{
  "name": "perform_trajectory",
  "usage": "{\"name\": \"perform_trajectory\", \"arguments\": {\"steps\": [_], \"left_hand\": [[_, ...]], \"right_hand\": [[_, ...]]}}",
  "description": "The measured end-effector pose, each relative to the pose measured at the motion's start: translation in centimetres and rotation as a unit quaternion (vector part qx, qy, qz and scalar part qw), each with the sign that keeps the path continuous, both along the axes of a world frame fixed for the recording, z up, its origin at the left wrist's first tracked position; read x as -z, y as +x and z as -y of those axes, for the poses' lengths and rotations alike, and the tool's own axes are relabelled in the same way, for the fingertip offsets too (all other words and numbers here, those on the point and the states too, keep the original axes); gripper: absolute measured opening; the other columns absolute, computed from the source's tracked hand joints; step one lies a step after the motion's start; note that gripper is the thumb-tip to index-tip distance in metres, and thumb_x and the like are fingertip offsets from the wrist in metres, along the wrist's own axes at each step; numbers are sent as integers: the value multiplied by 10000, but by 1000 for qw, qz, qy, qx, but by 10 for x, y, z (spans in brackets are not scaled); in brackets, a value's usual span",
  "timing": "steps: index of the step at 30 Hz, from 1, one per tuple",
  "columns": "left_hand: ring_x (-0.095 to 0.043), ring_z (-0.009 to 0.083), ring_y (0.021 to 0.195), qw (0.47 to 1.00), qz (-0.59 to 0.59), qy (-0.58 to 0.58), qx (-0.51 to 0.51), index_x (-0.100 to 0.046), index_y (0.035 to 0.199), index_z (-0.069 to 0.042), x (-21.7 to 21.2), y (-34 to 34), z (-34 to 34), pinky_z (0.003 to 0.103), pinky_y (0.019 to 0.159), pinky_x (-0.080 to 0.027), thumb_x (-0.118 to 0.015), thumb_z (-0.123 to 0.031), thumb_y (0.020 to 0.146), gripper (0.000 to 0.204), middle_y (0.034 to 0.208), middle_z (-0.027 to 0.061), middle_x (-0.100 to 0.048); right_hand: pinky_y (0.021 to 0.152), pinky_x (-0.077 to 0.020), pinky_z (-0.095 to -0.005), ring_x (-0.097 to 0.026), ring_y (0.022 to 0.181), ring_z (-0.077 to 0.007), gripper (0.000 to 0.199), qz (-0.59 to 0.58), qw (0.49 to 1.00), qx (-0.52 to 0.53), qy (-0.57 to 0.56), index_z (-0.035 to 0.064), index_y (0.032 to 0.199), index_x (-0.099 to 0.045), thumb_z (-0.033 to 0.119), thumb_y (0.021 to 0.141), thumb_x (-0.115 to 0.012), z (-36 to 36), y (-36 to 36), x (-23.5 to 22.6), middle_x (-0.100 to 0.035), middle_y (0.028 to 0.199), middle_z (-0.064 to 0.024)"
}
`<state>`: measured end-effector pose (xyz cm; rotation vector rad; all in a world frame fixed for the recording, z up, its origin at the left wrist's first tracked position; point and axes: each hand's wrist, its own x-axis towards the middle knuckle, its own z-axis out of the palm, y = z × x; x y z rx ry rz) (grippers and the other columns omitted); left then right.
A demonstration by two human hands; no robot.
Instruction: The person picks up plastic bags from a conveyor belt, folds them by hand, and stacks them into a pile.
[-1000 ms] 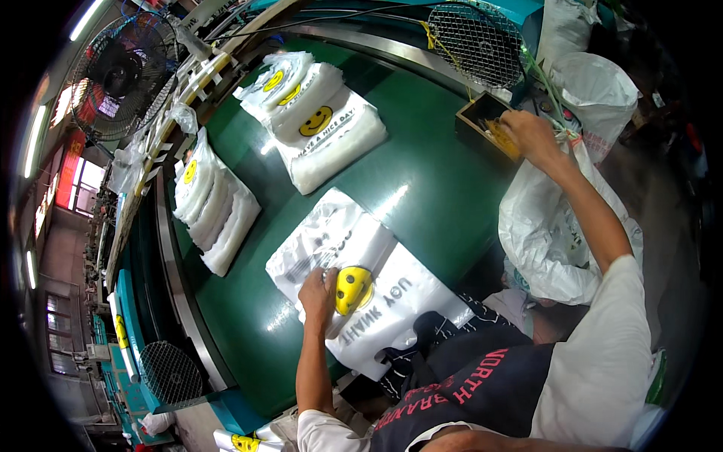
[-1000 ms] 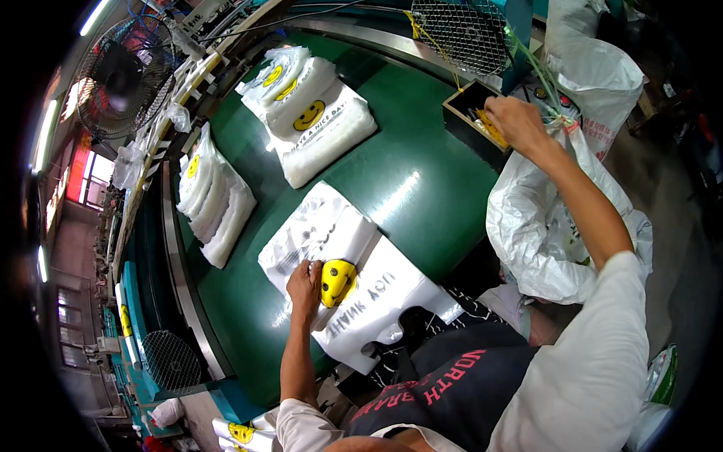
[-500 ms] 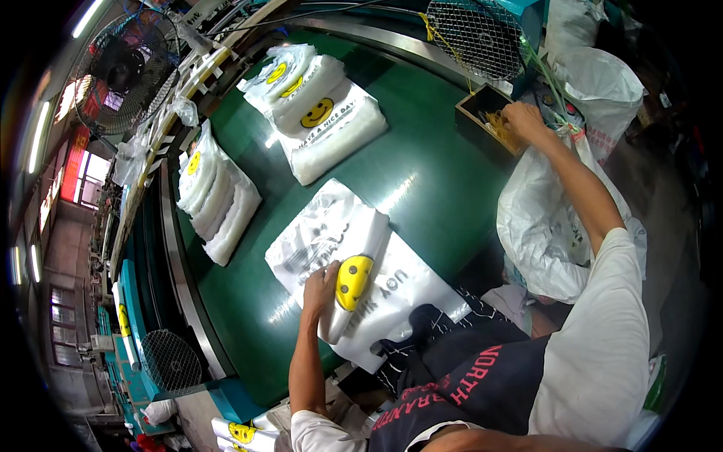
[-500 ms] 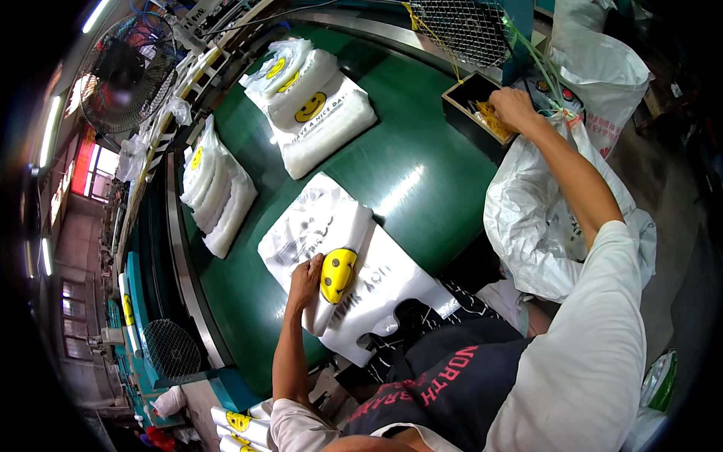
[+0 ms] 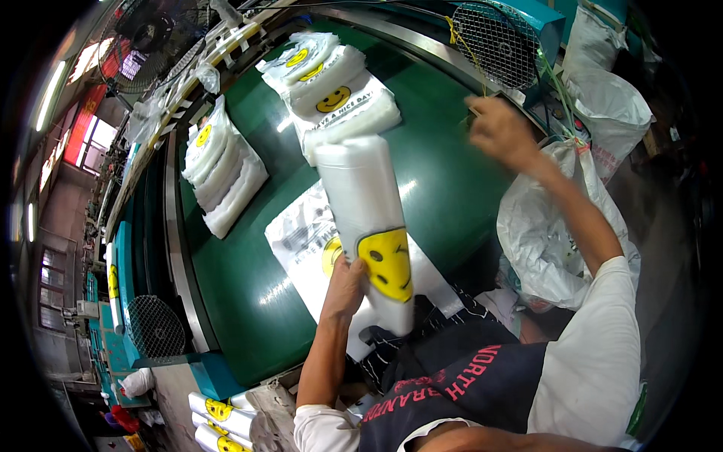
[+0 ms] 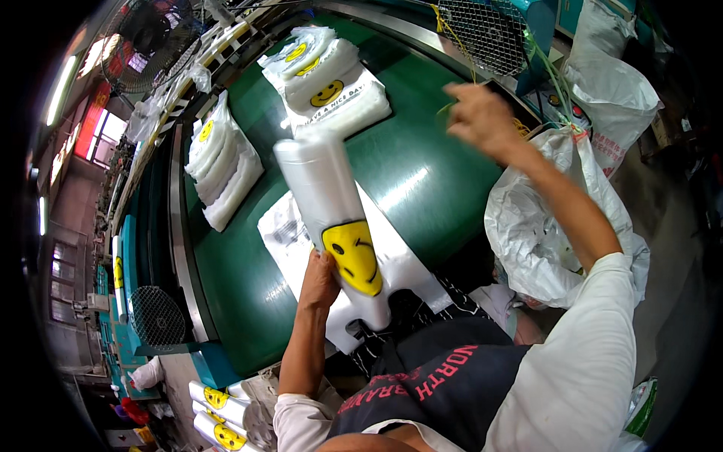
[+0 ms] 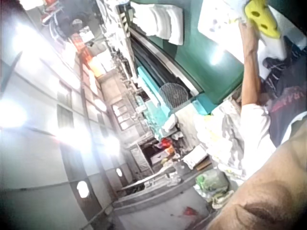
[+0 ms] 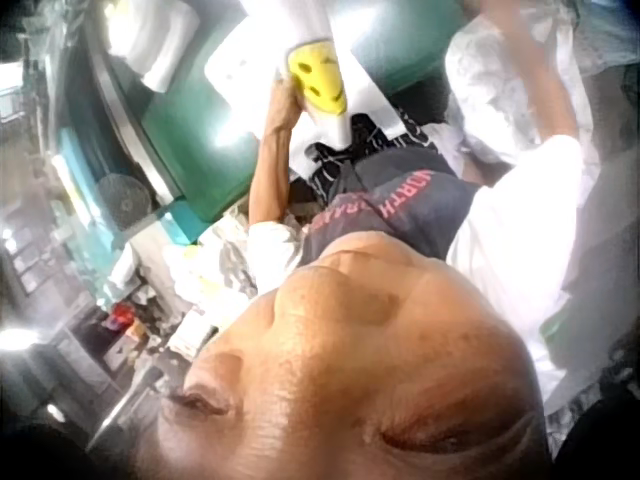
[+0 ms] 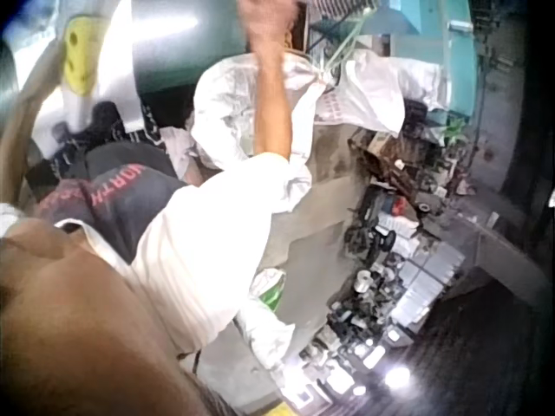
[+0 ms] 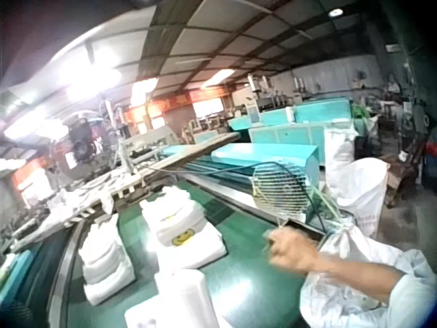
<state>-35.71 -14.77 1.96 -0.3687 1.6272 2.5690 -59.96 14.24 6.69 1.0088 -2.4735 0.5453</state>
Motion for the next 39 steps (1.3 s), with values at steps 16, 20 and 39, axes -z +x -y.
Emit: {"name": "perform_trajectory", "arguments": {"steps": [16, 20, 39], "left_hand": [[-521, 160, 762, 840, -62, -538, 29, -631, 900, 8, -23, 109, 55, 316, 657, -405, -759, -368, 717, 438, 846, 58, -587], [-523, 110, 713, 913, 83, -375, -136, -644, 830, -7, -37, 208, 73, 271, 674, -423, -719, -367, 774, 373, 717, 33, -596], [-432, 305, 1218, 617, 38, -734, -281, -489, 1270, -78, -5, 215, 116, 387, 1011, -347, -682, -129, 792, 518, 1287, 140, -497]], "right_hand": [[620, -481, -287, -543, 563, -167, 447, 605, 585, -466, -272, -26, 1249, -478, 245, 893, -494, 77, 126, 13, -620, 778, -126], [792, -454, -342, -615, 764, -224, 413, 476, 698, -533, -48, -15, 1133, -592, 193, 777, -618, 124, 180, 0, -651, 918, -156], [1011, -312, -546, -327, 1320, -324, 646, -44, 916, -329, 226, 231, 1371, -385, 84, 777, -591, 164, 133, 153, -364, 1425, -115]]}}
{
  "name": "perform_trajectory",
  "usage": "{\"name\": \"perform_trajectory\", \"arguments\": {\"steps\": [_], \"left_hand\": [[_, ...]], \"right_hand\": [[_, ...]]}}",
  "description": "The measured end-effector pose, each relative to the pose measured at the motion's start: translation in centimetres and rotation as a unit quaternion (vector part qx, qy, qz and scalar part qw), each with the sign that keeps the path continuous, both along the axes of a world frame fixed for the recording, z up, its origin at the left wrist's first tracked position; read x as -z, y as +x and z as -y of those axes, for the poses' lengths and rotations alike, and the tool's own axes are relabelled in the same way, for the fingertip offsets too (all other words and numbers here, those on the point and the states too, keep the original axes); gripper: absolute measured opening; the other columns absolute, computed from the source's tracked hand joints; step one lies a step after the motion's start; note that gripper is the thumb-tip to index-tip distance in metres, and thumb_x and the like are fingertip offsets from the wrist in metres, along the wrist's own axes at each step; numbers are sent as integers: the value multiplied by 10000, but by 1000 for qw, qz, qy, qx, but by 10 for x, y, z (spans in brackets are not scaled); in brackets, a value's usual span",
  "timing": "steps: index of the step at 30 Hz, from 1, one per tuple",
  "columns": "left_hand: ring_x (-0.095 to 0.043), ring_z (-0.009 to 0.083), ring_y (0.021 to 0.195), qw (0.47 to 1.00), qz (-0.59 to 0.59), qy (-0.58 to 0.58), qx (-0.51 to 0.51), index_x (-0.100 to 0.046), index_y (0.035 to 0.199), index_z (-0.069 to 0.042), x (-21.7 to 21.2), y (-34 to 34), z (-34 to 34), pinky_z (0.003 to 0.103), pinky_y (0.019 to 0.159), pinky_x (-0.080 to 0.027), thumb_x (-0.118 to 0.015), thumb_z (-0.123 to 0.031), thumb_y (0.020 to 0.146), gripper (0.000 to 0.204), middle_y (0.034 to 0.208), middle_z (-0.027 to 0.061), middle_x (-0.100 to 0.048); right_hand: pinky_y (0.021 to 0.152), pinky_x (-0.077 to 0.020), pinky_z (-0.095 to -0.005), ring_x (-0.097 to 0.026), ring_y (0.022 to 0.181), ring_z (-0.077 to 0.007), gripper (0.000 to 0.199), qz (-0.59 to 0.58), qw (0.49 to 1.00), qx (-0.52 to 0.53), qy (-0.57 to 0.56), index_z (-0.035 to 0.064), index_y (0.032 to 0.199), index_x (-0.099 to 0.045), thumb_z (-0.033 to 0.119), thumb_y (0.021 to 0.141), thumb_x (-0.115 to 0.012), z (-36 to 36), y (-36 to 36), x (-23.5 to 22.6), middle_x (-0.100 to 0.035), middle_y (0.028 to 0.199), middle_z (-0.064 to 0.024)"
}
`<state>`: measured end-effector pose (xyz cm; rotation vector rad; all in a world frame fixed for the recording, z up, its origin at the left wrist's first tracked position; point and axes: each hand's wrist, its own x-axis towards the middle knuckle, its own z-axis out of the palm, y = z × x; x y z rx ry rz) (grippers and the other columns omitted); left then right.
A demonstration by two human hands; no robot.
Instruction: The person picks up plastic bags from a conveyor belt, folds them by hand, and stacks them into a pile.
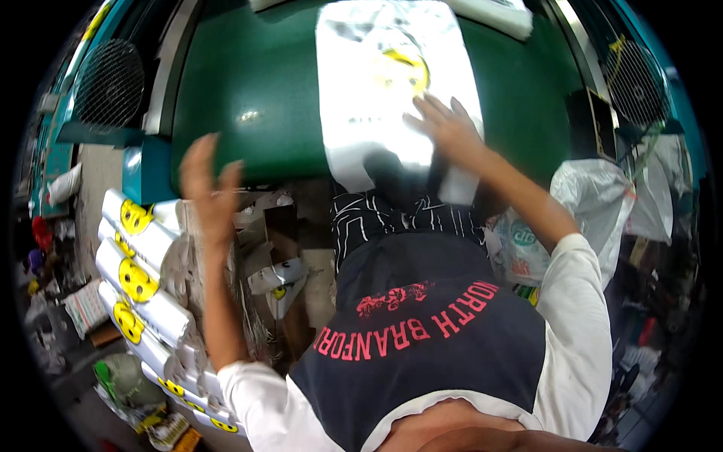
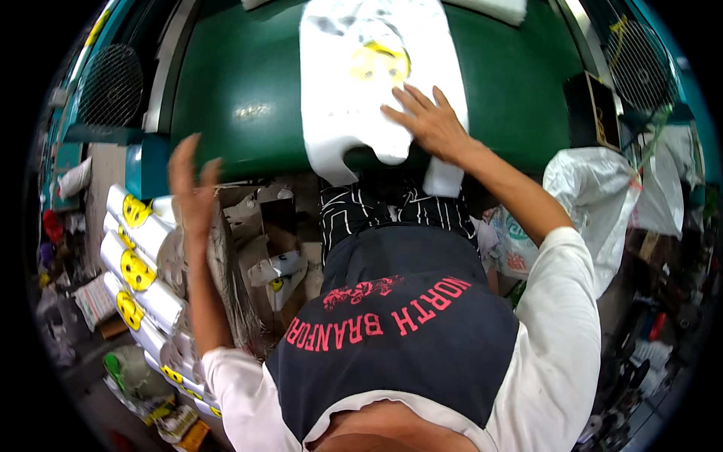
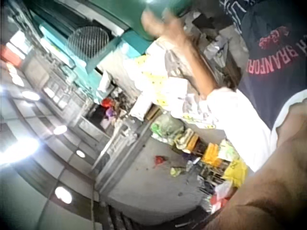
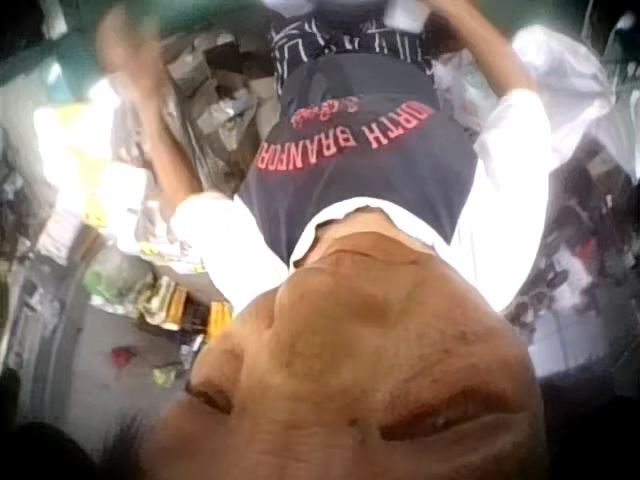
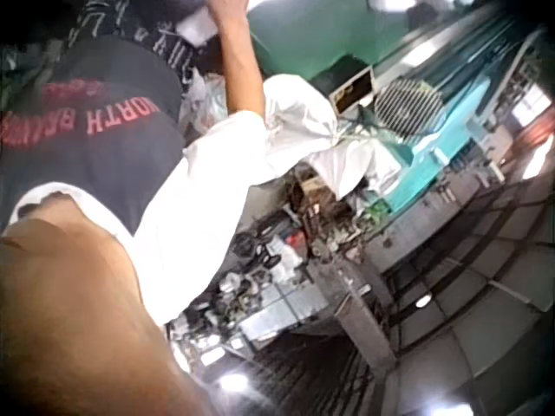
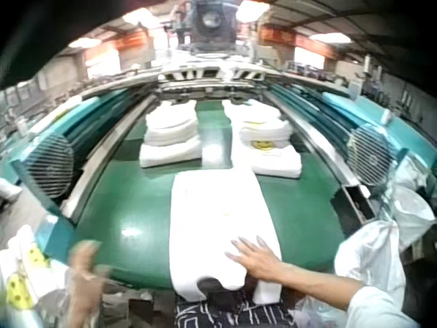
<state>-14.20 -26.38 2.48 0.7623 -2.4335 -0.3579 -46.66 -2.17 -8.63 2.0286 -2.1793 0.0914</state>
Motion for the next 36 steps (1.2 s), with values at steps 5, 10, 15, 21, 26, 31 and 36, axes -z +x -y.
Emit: {"name": "perform_trajectory", "arguments": {"steps": [5, 10, 15, 21, 26, 31, 36], "left_hand": [[-286, 430, 1299, 984, 117, -23, 133, -453, 1331, -162, 89, -129, -27, 529, 1045, -261, -599, -424, 835, 579, 1441, 227, -267], [-129, 381, 1381, 977, 186, -38, 95, -398, 1383, -216, 117, -156, -30, 612, 1056, -131, -451, -494, 897, 563, 1501, 191, -150], [-311, 365, 1287, 978, 80, 181, 65, -435, 1337, -104, 100, -151, -4, 481, 1021, -275, -485, -382, 917, 506, 1414, 207, -283], [-484, 296, 1154, 912, -112, 394, -21, -439, 1324, -39, 60, -160, -19, 397, 928, -416, -485, -344, 938, 494, 1295, 225, -407], [-480, 304, 1167, 896, -134, 423, -6, -466, 1302, -29, 52, -171, -23, 389, 971, -384, -496, -321, 935, 470, 1259, 232, -483], [-456, 383, 1183, 974, 139, 72, 166, -566, 1230, -106, 92, -163, -2, 435, 1005, -351, -558, -285, 895, 380, 1290, 253, -467], [-441, 382, 1195, 972, 72, 162, 156, -551, 1238, -75, 95, -153, 3, 431, 985, -371, -579, -259, 881, 403, 1321, 252, -435]], "right_hand": [[1008, -328, -540, -350, 1299, -336, 704, 31, 999, 14, 26, 207, 1380, -365, 279, 759, -688, 32, -9, -22, -371, 1412, -133], [1041, -293, -516, -395, 1279, -271, 488, 109, 993, -34, -21, 82, 1122, -534, 353, 752, -699, 26, 10, -15, -431, 1375, -114], [1119, -146, -482, -401, 1283, -249, 489, 378, 921, -4, -95, 79, 1249, -533, 381, 866, -561, 30, -2, 3, -500, 1315, -144], [1132, -130, -423, -348, 1312, -284, 395, 591, 802, 74, -42, 83, 1214, -583, 309, 916, -457, 29, -10, -12, -505, 1311, -161], [1097, -208, -468, -444, 1239, -272, 226, 621, 783, 7, -37, 59, 788, -594, 202, 879, -445, 26, -25, -13, -538, 1296, -97], [1088, -194, -537, -420, 1258, -260, 376, 206, 973, -26, -95, 67, 924, -612, 428, 822, -598, 23, 17, -11, -488, 1330, -134], [1101, -165, -512, -410, 1267, -270, 534, 325, 943, 15, -71, 97, 1201, -552, 503, 855, -530, 41, 8, -2, -502, 1307, -141]]}}
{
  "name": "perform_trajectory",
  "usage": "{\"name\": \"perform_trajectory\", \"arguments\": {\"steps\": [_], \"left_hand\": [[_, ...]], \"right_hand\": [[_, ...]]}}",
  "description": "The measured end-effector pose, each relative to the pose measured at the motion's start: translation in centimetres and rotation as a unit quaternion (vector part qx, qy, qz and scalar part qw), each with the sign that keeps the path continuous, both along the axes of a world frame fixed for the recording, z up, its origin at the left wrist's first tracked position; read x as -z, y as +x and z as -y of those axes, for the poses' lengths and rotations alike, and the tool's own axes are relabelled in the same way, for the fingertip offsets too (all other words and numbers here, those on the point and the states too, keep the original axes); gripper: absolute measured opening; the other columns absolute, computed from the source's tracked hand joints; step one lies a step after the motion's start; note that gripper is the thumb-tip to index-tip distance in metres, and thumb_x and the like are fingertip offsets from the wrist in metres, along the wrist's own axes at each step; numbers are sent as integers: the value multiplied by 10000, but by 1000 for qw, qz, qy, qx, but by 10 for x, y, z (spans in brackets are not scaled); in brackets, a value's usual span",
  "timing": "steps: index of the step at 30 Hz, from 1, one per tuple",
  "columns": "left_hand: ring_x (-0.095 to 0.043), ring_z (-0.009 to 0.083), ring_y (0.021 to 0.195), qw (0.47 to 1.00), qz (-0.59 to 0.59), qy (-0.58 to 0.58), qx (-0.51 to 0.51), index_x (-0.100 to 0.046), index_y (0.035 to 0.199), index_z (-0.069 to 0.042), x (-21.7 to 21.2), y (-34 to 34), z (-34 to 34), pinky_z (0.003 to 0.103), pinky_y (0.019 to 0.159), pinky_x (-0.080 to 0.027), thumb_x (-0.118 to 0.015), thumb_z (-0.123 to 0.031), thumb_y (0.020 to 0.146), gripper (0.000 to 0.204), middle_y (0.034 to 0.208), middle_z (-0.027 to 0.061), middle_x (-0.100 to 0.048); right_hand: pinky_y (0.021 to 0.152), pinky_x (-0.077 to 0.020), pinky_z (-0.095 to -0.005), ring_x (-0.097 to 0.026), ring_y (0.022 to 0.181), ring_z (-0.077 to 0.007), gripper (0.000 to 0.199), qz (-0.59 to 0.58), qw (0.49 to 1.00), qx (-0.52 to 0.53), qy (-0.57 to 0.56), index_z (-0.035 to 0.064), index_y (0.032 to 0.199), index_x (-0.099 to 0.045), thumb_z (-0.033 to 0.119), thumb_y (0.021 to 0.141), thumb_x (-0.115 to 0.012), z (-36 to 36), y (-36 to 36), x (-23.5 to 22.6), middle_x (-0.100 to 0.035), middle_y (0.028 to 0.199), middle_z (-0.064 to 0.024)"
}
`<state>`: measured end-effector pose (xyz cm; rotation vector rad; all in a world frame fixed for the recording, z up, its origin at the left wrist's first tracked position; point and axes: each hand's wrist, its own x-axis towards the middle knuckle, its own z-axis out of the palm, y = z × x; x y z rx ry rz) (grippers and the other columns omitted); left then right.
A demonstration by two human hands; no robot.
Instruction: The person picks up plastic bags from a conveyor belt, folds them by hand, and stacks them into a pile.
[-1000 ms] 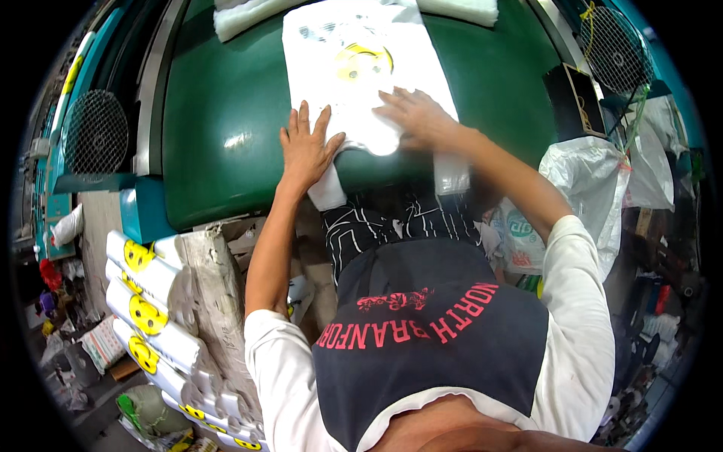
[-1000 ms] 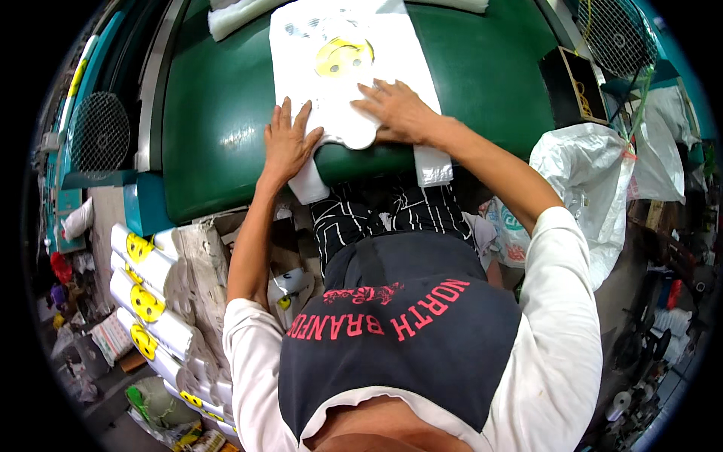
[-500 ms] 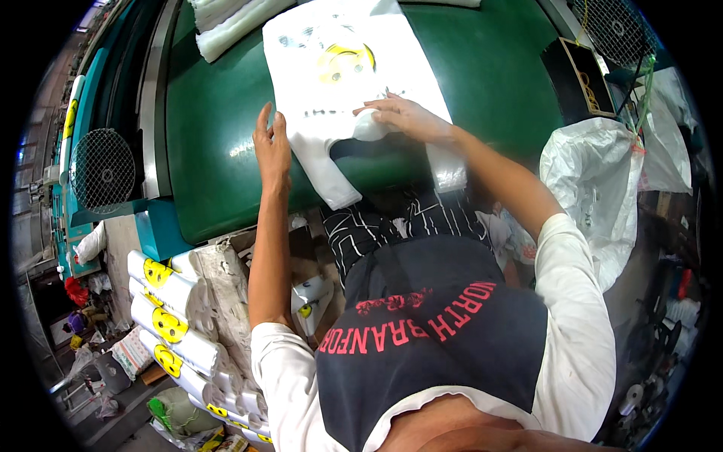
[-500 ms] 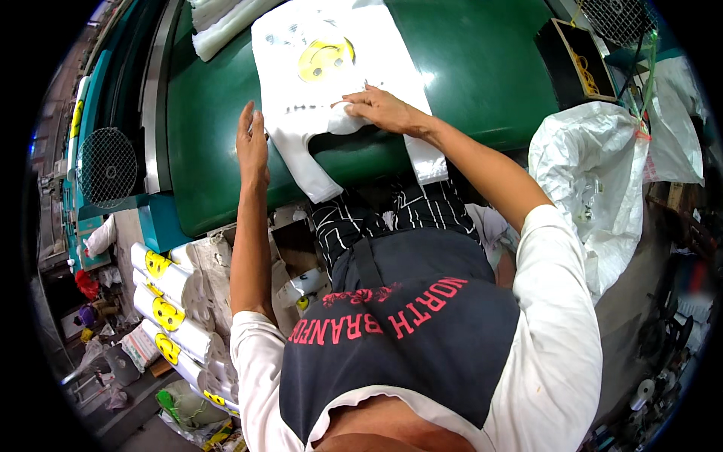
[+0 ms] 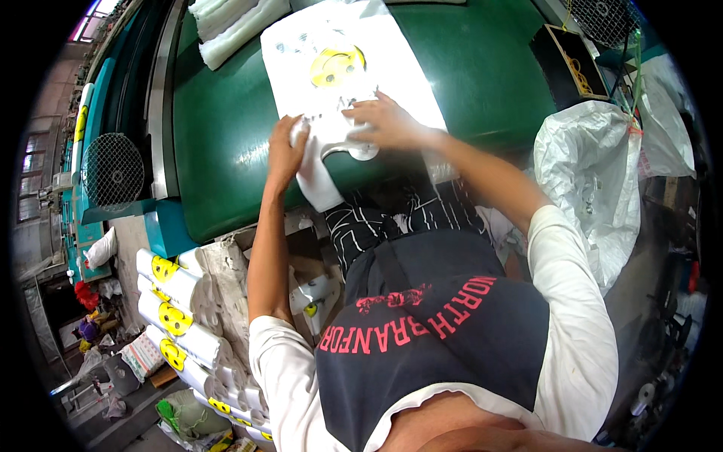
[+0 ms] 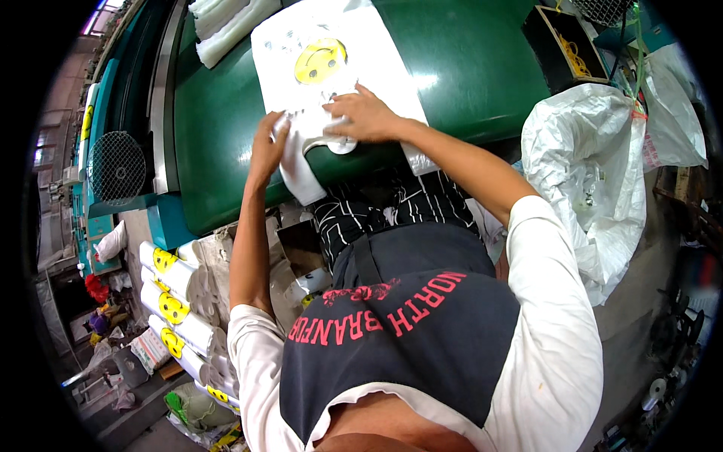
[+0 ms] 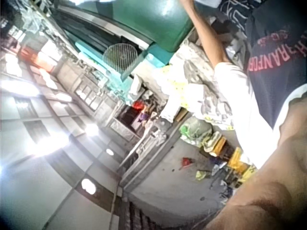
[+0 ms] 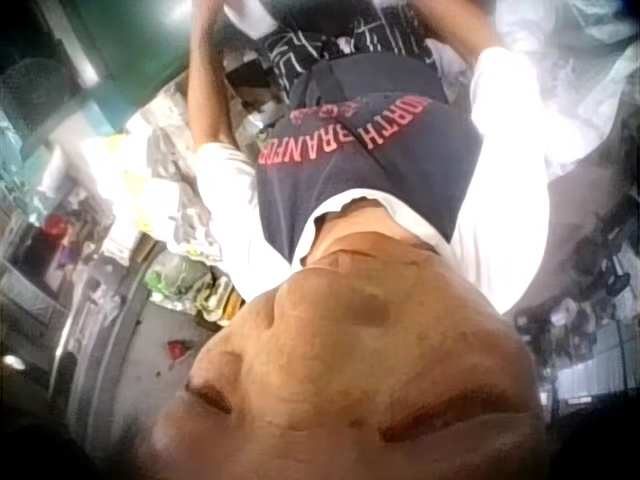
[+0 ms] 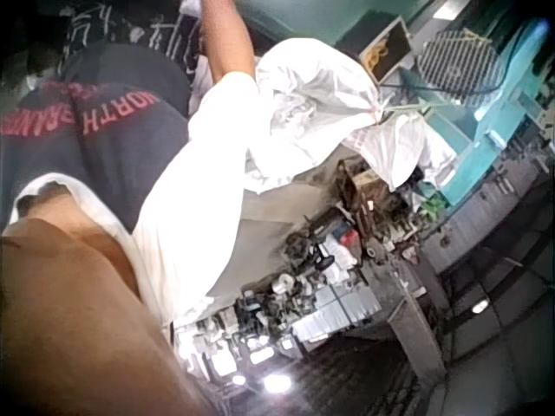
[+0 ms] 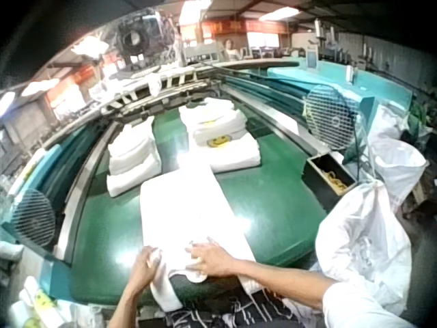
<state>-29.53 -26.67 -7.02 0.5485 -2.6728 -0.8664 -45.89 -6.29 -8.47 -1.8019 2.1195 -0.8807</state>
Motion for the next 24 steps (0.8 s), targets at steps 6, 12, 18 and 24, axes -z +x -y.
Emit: {"name": "perform_trajectory", "arguments": {"steps": [6, 12, 18, 24], "left_hand": [[-568, 198, 947, 899, -84, 411, -125, -464, 1323, -82, -48, -9, -40, 325, 809, -477, -541, -261, 926, 442, 1266, 114, -497], [-582, 133, 935, 831, -61, 545, -93, -468, 1295, -2, -40, 38, -58, 265, 742, -494, -516, -153, 915, 411, 1199, 103, -547], [-601, 154, 820, 982, 110, 144, 48, -485, 1264, 16, -48, 72, -89, 261, 707, -480, -598, -70, 823, 463, 957, 70, -624], [-560, 151, 836, 881, 77, 466, -38, -434, 1260, 53, -75, -12, -66, 335, 832, -408, -307, -458, 966, 604, 857, 75, -622]], "right_hand": [[1109, -165, -496, -355, 1301, -313, 625, 323, 945, 2, 49, 115, 1304, -479, 538, 847, -527, -12, -25, -17, -474, 1318, -189], [1075, -157, -616, -147, 1382, -375, 1102, -153, 968, -22, 197, 148, 1442, -211, 467, 568, -802, -118, -40, -55, -217, 1475, -193], [1116, -179, -491, -150, 1402, -281, 885, -213, 968, 73, 115, 140, 1415, -285, 119, 634, -702, -170, -44, -29, -199, 1508, -87], [904, -450, -371, -481, 1207, -269, 381, -172, 978, -66, 100, 85, 1120, -625, 135, 743, -649, -131, -60, -60, -535, 1279, -112]]}}
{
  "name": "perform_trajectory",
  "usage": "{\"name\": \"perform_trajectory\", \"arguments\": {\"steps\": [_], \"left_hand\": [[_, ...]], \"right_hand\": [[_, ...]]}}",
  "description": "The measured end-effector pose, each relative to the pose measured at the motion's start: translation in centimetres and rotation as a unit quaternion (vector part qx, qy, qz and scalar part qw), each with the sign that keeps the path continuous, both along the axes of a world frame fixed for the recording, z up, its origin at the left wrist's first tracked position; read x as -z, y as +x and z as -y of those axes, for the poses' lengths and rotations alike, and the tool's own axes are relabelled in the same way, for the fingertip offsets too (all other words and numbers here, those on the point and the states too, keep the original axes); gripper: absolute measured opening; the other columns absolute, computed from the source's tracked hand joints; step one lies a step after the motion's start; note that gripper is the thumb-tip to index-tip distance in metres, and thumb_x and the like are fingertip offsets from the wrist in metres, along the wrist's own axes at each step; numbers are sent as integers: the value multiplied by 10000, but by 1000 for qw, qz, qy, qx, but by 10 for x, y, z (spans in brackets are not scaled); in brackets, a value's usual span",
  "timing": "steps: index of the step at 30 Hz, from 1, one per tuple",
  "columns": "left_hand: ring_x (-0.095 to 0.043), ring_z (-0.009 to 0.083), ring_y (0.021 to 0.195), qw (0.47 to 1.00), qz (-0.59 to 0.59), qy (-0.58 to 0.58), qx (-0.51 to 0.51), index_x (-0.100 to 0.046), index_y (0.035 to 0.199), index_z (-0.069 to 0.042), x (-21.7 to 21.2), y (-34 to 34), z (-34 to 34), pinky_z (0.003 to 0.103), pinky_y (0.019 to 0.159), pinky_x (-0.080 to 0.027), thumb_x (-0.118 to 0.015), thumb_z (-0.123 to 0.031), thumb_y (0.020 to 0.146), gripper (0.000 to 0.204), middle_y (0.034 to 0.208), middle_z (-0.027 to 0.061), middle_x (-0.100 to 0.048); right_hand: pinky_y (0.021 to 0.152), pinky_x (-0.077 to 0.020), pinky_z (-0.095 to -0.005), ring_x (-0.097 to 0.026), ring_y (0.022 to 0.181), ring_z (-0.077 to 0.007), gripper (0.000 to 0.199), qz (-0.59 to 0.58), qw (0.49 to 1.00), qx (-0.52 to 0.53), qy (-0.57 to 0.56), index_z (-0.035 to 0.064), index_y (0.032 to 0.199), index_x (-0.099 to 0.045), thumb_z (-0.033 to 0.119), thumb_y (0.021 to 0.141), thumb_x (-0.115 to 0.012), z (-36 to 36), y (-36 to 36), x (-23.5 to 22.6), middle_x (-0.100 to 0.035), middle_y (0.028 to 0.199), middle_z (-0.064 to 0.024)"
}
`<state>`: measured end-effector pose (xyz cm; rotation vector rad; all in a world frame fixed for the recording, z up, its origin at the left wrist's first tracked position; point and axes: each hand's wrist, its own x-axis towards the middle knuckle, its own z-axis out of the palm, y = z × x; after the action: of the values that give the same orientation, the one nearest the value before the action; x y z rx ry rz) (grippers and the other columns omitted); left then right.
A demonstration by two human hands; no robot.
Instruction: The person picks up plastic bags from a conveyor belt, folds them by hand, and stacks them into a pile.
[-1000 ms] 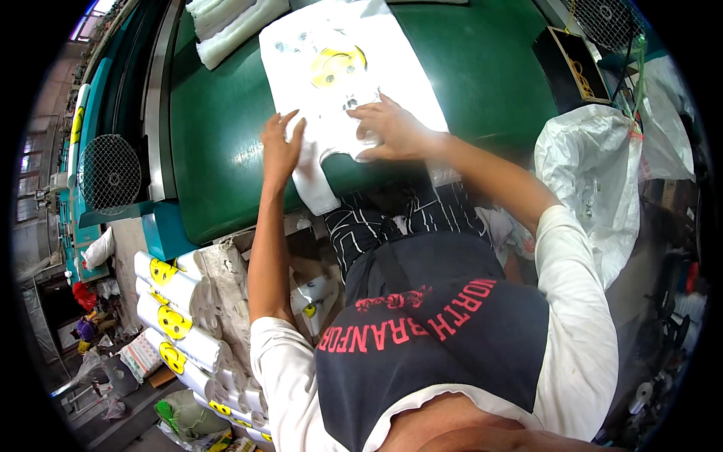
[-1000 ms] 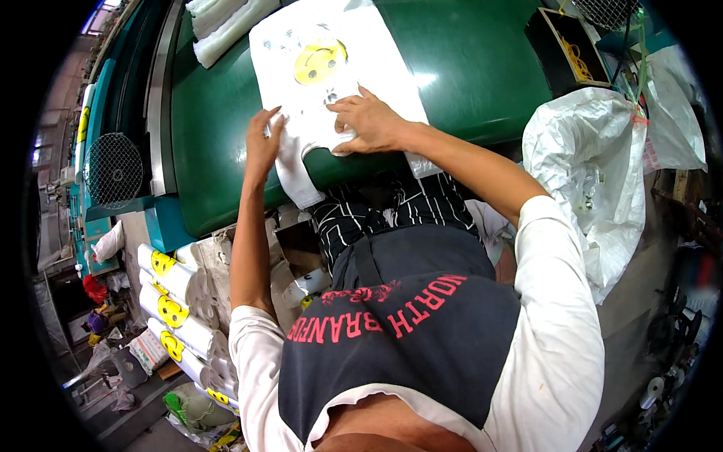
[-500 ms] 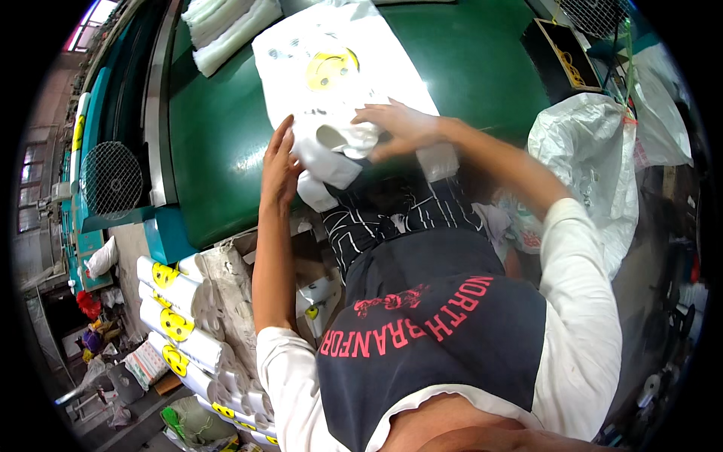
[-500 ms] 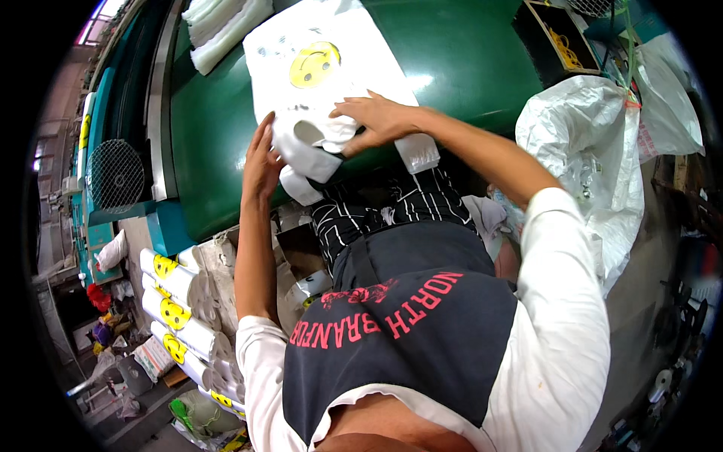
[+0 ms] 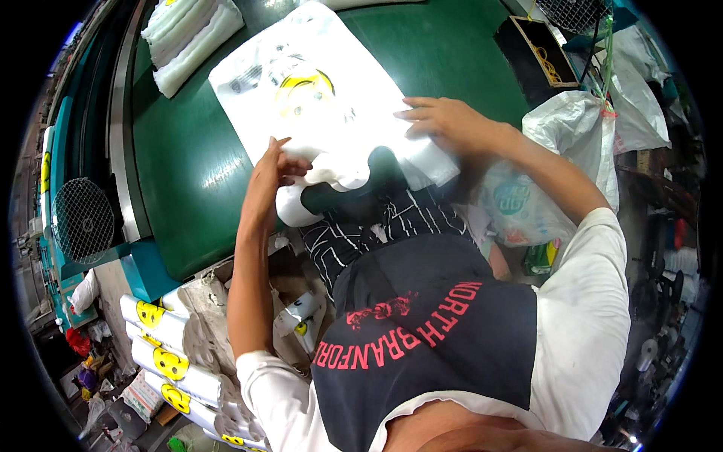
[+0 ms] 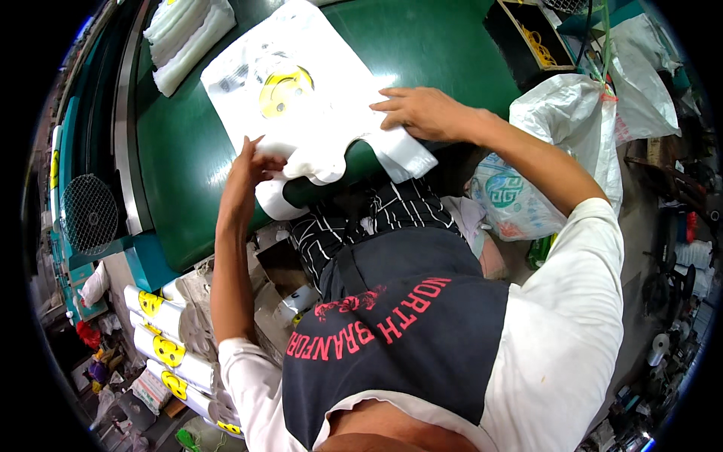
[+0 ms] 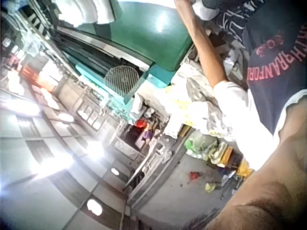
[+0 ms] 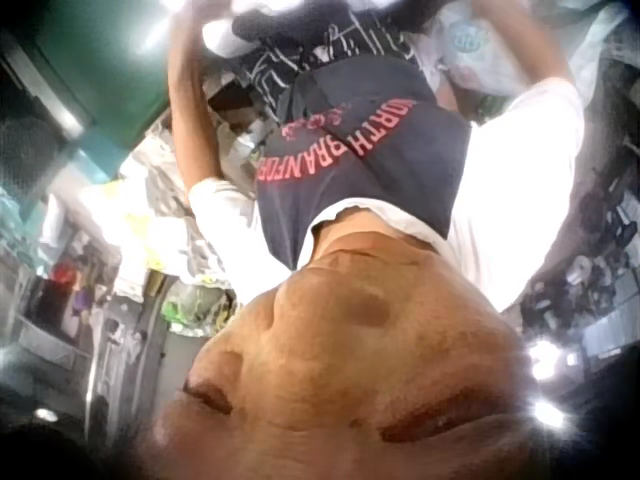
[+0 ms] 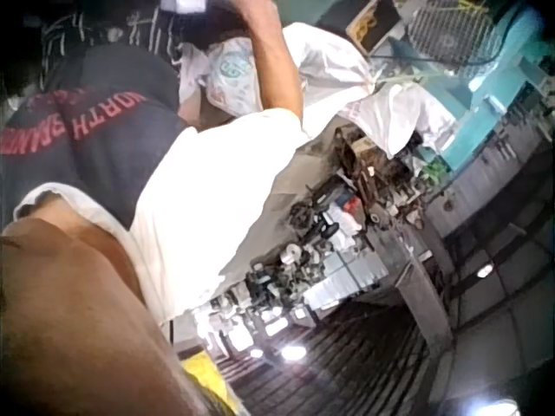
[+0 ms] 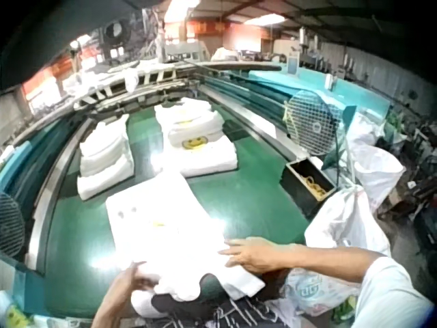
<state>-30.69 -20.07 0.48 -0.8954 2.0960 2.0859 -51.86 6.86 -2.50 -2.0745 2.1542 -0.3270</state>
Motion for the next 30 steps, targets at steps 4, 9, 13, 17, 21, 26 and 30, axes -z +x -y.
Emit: {"name": "perform_trajectory", "arguments": {"steps": [4, 9, 13, 17, 21, 26, 30], "left_hand": [[-557, 146, 710, 990, 71, -41, 112, -412, 1313, 34, 18, -28, 12, 261, 646, -465, -530, -120, 855, 496, 811, 88, -604], [-362, 346, 1242, 809, -174, -516, 222, -261, 1416, -56, 23, -26, -8, 417, 1001, -335, -647, -118, 684, 829, 1393, 207, -318], [-357, 338, 1263, 726, -91, -621, 281, -298, 1393, -32, 56, -15, -25, 441, 1009, -309, -701, -183, 665, 845, 1421, 199, -312], [-472, 299, 1135, 683, -112, -680, 242, -425, 1298, 8, 67, -4, -27, 418, 898, -380, -651, -164, 707, 655, 1283, 182, -473], [-546, 282, 986, 770, -68, -577, 263, -546, 1157, 1, 51, -26, 4, 418, 787, -427, -604, -195, 774, 434, 1081, 145, -584], [-534, 304, 1033, 734, -146, -656, 101, -540, 1146, -6, 22, -76, 36, 443, 760, -467, -580, -225, 831, 385, 1143, 145, -544], [-536, 312, 1013, 677, -58, -693, 241, -507, 1235, -86, 49, -106, 15, 407, 754, -482, -732, -128, 628, 649, 1169, 124, -528]], "right_hand": [[721, -482, -383, -633, 764, -294, 244, 276, 947, 22, 161, 1, 930, -653, 203, 793, -640, 63, -9, -36, -671, 854, -147], [662, -483, -423, -625, 745, -339, 423, 73, 982, 143, 101, 47, 895, -618, 462, 839, -557, 110, 10, 9, -635, 746, -168], [645, -482, -437, -621, 769, -340, 378, 131, 966, 212, 64, 52, 964, -573, 409, 838, -573, 114, 10, 14, -636, 789, -158], [766, -493, -413, -579, 956, -323, 322, 91, 993, 13, -70, 52, 1127, -515, 115, 820, -587, 66, 16, 19, -540, 1139, -181], [712, -482, -416, -599, 847, -332, 244, 2, 997, 8, -81, 57, 1041, -572, 210, 851, -573, 77, -7, 20, -614, 953, -159], [648, -452, -450, -598, 729, -366, 475, 192, 954, 221, 62, 14, 828, -632, 463, 888, -487, 143, -64, 38, -617, 726, -208], [666, -460, -452, -604, 747, -371, 549, 186, 940, 261, 112, -2, 822, -656, 503, 890, -452, 162, -68, 16, -638, 791, -217]]}}
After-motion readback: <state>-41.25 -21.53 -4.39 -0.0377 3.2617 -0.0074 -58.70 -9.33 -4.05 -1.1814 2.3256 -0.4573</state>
